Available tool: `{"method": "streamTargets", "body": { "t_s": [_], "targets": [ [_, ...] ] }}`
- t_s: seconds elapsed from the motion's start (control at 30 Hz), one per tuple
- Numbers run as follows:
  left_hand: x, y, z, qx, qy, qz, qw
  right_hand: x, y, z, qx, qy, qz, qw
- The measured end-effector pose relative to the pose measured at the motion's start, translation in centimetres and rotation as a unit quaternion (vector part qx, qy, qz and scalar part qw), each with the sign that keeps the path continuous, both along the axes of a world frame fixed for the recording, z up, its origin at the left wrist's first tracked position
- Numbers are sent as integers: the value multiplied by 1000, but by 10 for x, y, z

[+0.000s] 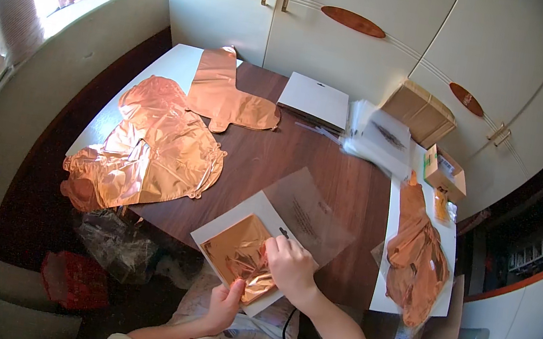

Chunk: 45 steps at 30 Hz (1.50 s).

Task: Folding and placing foil balloons into plastic sleeves with cardboard inserts.

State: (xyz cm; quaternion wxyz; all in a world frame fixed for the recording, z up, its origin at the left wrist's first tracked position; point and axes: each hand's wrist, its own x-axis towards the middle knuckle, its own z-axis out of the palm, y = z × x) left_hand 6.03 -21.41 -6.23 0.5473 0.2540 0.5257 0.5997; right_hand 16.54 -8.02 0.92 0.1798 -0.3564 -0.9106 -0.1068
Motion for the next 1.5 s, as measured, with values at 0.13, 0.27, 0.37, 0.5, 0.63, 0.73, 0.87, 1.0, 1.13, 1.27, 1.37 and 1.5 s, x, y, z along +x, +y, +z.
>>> {"method": "streamTargets", "body": {
  "t_s": [0.13,0.27,0.37,0.5,0.63,0.73,0.87,1.0,1.13,1.27,1.37,1.5],
  "targets": [
    [2,-3,0,7,3,11,1000,-3,2,-5,-1,33,-5,999],
    [3,-6,-1,5,33,-8,999,-8,5,-7,-7,36,-8,999],
    [3,-7,3,7,54,-6,999,-12,-3,-5,7,12,25,1000],
    [0,-9,-2,-13,52,8,999,-12,-11,-8,21,3,36,999],
    [6,-10,0,-5,61,41,997,-8,-10,-7,18,31,20,999],
    [10,-8,-2,9,13,81,997,-10,-17,-9,4,10,13,1000],
    [9,-9,-3,9,39,43,998,-16,-24,-7,6,-7,16,1000],
    [4,-9,-9,7,49,19,999,-13,-21,-7,-9,27,26,999],
    [-11,-7,11,-51,-140,39,988,-5,-18,-11,-13,13,14,1000],
    [-36,-10,-2,13,-83,24,996,-9,-20,-8,-16,2,14,1000],
    [-38,-9,0,6,-78,1,997,-15,-17,-6,-9,16,0,1000],
    [-37,-9,2,-5,-66,-11,998,-23,-16,-4,-8,23,28,999]
  ]
}}
